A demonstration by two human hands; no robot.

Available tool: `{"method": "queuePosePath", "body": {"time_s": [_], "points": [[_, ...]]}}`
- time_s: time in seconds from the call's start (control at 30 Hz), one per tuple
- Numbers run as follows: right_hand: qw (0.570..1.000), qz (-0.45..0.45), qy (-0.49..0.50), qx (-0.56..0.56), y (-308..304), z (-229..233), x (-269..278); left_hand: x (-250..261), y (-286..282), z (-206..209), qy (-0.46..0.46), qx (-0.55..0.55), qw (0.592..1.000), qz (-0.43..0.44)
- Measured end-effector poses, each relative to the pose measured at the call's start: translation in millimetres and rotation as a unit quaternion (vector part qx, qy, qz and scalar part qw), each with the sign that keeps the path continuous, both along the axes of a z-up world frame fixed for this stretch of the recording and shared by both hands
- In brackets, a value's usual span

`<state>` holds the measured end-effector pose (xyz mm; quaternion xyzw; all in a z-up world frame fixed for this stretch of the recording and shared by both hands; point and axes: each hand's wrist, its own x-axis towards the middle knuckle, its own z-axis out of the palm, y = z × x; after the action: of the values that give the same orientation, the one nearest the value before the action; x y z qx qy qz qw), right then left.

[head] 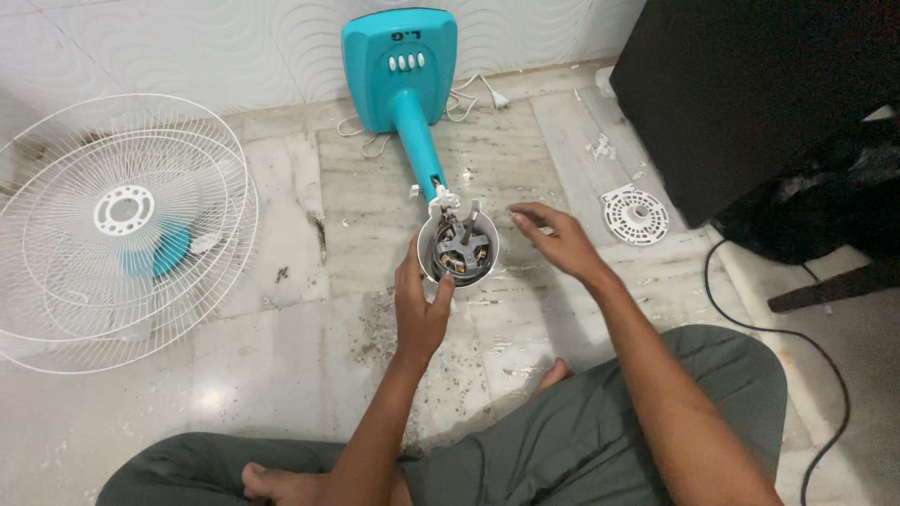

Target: The person disassembles a teal pedestal fan while sitting on the floor. They remove the rear motor cover, detach the motor housing from the stand, and use a screwdriver to loosen screws on the stand's neck.

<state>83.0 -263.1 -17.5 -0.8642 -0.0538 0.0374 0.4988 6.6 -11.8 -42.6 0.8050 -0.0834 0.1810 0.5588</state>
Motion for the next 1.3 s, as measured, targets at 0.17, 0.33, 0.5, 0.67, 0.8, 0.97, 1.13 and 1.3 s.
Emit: {"method": "queuePosePath", "body": {"time_s": [0.17,0.33,0.5,0.67,0.8,0.97,1.13,1.3], "points": [[0.982,0.050,0.056,0.173,50.9,-19.2,-9.5,-1.4,6.2,8.3,0.004,0.011,0.999,-0.033],[0.987,0.015,0.025,0.157,55.3,-29.0,-13.2,-2.0,12.9,17.8,0.012,0.021,0.998,-0.065],[0.989,-0.056,-0.011,0.136,69.0,-37.8,-29.9,-3.8,20.3,26.5,0.054,0.016,0.995,-0.081],[0.981,-0.130,-0.042,0.140,93.3,-48.3,-48.9,0.6,34.9,33.0,0.098,0.012,0.990,-0.096],[0.976,-0.180,-0.042,0.115,109.2,-57.4,-67.1,1.5,44.7,31.1,0.074,-0.039,0.990,-0.110],[0.967,-0.209,-0.059,0.134,133.0,-66.1,-85.5,8.8,48.5,23.1,0.071,-0.135,0.983,-0.103],[0.965,-0.176,-0.047,0.189,141.7,-66.2,-99.3,14.7,54.0,14.0,0.080,-0.247,0.964,-0.066],[0.951,-0.177,0.034,0.253,131.0,-64.3,-77.7,4.0,51.3,28.0,0.032,-0.100,0.992,0.076]]}}
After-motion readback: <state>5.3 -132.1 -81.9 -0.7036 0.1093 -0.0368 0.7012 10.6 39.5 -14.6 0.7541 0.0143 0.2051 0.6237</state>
